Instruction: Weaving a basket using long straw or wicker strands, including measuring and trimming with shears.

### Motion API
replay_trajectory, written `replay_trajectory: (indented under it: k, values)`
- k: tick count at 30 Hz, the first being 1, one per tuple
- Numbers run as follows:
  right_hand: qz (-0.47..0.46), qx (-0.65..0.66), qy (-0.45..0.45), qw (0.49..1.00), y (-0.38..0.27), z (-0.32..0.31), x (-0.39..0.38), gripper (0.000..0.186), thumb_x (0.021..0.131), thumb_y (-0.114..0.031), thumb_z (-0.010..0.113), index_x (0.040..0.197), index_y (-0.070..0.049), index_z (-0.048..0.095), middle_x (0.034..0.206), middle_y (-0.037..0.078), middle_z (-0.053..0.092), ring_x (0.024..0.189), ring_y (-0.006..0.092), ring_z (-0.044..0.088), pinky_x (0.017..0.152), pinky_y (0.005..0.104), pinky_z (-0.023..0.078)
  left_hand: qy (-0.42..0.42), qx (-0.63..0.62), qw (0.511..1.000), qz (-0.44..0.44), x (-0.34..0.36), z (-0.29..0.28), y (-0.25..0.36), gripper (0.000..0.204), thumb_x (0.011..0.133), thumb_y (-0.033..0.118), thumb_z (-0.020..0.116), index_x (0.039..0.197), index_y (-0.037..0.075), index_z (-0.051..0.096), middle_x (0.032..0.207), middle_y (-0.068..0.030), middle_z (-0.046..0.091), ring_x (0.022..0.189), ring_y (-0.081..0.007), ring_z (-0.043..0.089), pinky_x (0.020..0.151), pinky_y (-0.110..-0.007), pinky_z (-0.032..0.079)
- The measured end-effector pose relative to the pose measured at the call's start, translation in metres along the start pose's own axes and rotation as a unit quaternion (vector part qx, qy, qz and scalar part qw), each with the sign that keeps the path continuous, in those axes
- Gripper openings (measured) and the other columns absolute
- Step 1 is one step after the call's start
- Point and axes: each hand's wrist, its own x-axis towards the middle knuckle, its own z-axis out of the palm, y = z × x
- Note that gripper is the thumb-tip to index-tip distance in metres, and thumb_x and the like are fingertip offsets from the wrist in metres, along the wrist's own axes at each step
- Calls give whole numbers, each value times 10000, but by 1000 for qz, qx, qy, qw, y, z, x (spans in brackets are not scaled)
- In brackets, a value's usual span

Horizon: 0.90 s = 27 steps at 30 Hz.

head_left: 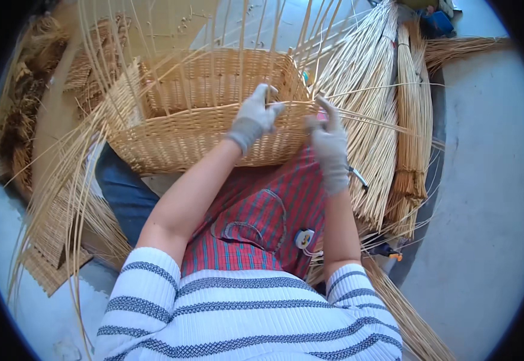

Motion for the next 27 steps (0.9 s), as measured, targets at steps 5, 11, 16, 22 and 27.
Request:
replay_trajectory:
  k: [5,11,16,22,27]
  values:
    - [-16,-18,-49,999,-31,46,34,851,899,-126,807,1639,-157,387,1473,208,634,1224,370,689,963,386,578,121,21,955,270,-96,-102,-65,242,1048,94,681,1288,68,672,1043,-66,740,791,-123,700,725,-297,608]
    - [-74,-147,229,959,-74,125,-19,836,896,43,741,1634,-18,354,1461,198,617,1307,289,620,1052,376,537,469,-244,835,156,-182,-292,-132,231,1053,175,714,1226,36,651,875,-40,687,695,-107,660,608,-256,569]
    - [-210,93,-355,906,-217,242,-131,336,891,-4,749,1211,-106,756,1190,157,738,1116,325,712,1002,401,566,501,-145,830,199,-193,-341,-128,188,1029,184,757,1119,23,722,917,-34,723,729,-102,673,670,-266,564]
    - [-502,139,-437,733,-349,279,-180,363,838,-269,831,1143,-95,742,1089,140,730,1018,362,726,934,467,569,377,40,901,212,-244,-316,-136,172,1025,99,738,1170,11,763,1049,-60,784,991,-148,737,897,-287,597]
    - [-525,100,-530,658,-359,293,-191,373,852,-462,784,830,-95,724,775,133,704,799,372,706,802,495,549,224,149,923,274,-241,-359,-96,514,986,63,747,1472,-1,592,1201,-99,750,1146,-203,705,1019,-337,564]
